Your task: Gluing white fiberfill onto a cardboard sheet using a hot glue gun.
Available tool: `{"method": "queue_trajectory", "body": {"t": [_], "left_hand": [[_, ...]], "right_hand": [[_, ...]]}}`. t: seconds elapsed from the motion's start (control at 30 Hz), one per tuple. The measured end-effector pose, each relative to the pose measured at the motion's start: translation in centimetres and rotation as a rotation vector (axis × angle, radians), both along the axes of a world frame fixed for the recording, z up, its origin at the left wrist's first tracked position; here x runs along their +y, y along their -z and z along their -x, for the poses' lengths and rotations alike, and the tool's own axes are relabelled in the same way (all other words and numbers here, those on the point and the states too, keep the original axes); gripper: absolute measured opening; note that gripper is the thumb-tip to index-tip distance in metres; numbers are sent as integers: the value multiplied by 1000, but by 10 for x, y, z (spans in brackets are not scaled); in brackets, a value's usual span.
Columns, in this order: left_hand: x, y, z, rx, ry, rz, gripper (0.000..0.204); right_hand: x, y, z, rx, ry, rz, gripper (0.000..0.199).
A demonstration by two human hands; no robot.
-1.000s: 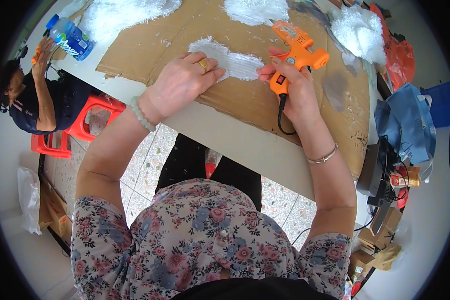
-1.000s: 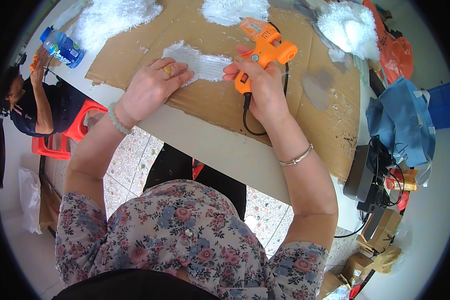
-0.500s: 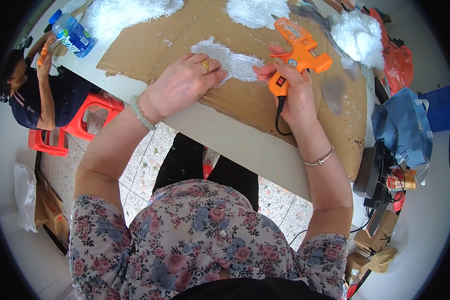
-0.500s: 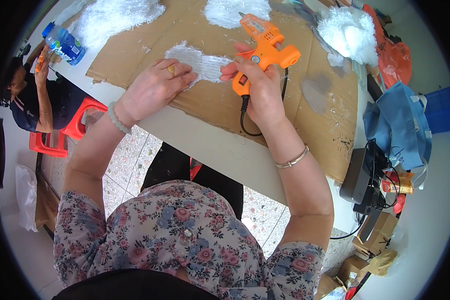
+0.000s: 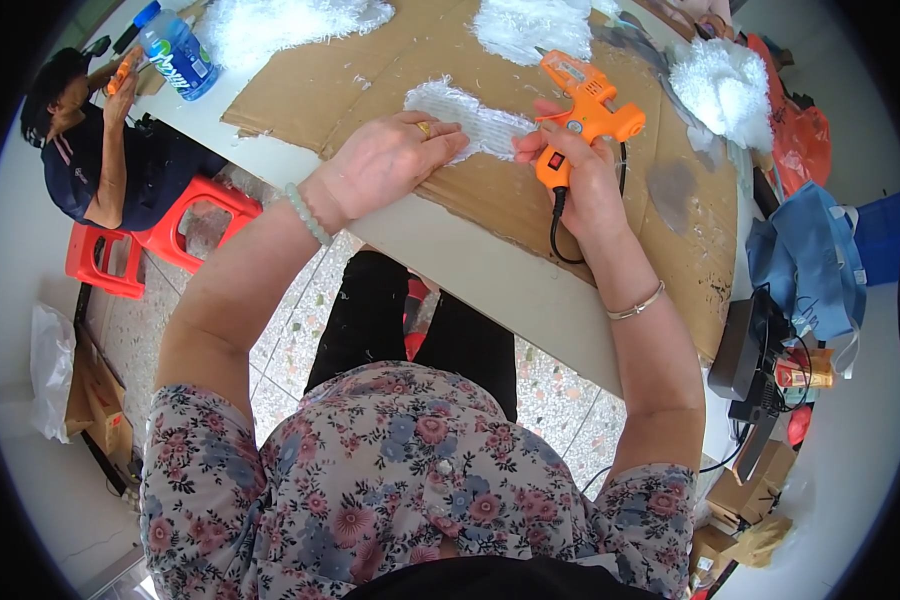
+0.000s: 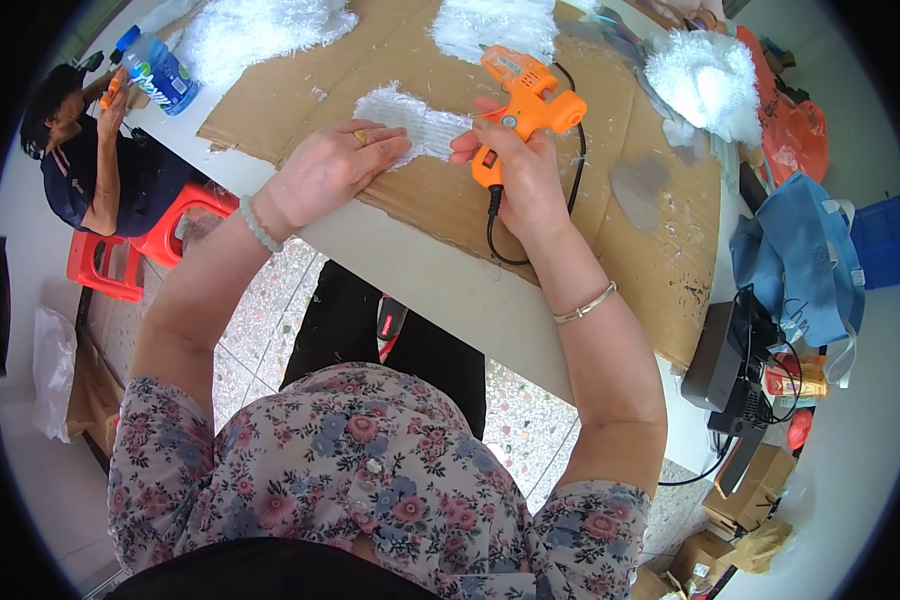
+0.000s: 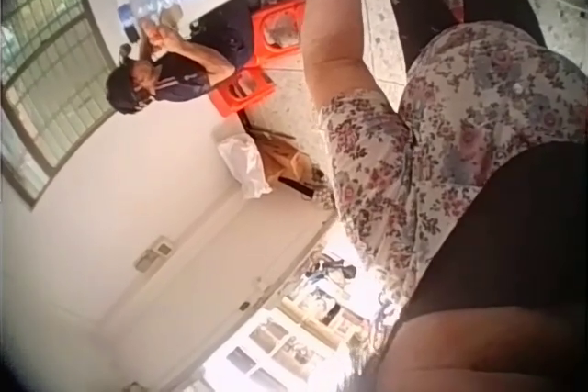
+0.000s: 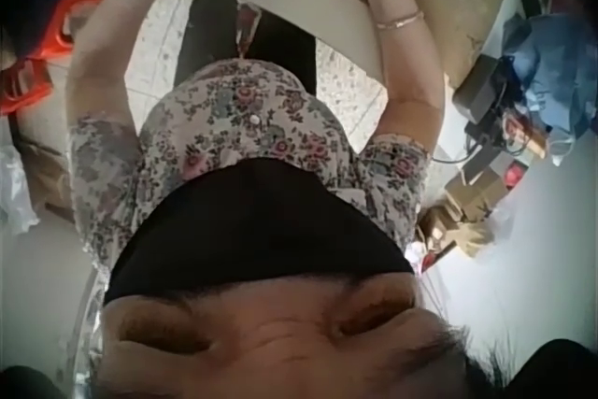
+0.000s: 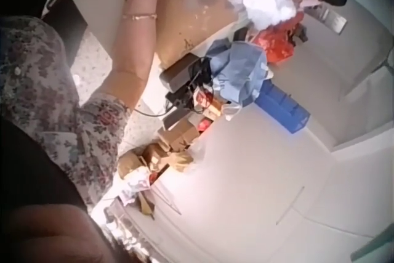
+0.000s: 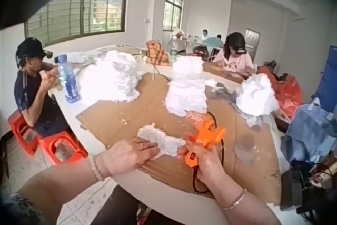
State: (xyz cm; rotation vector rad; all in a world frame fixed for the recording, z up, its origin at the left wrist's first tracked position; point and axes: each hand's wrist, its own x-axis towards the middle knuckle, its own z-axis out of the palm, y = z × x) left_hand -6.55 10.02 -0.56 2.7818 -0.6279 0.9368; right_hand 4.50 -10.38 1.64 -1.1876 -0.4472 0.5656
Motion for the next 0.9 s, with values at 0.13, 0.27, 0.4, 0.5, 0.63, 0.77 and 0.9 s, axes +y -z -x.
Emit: {"method": "queue_trajectory", "body": {"t": [0.13,0.27,0.4,0.5,0.63,0.77,0.9], "left_hand": [[-1,1,1,41,-35,-9,25],[-12,0,4,102,-55,91,33],[-10,12,8,48,-36,73,37],[-9,19,8,41,-45,94,38],[-4,27,-2,16,-34,110,38],[-4,23,-2,42,-43,141,37],[-3,22,-3,7,-38,148,37]], "right_hand": [[3,4,-2,-12,-3,3,34],[-2,4,-3,-11,-1,11,34],[-3,2,-7,-7,2,17,35],[-9,-9,-9,-36,21,35,35],[-15,-13,-13,-121,21,57,35],[-6,-7,-10,-139,18,26,37],[14,1,-2,-148,-56,2,37]]}}
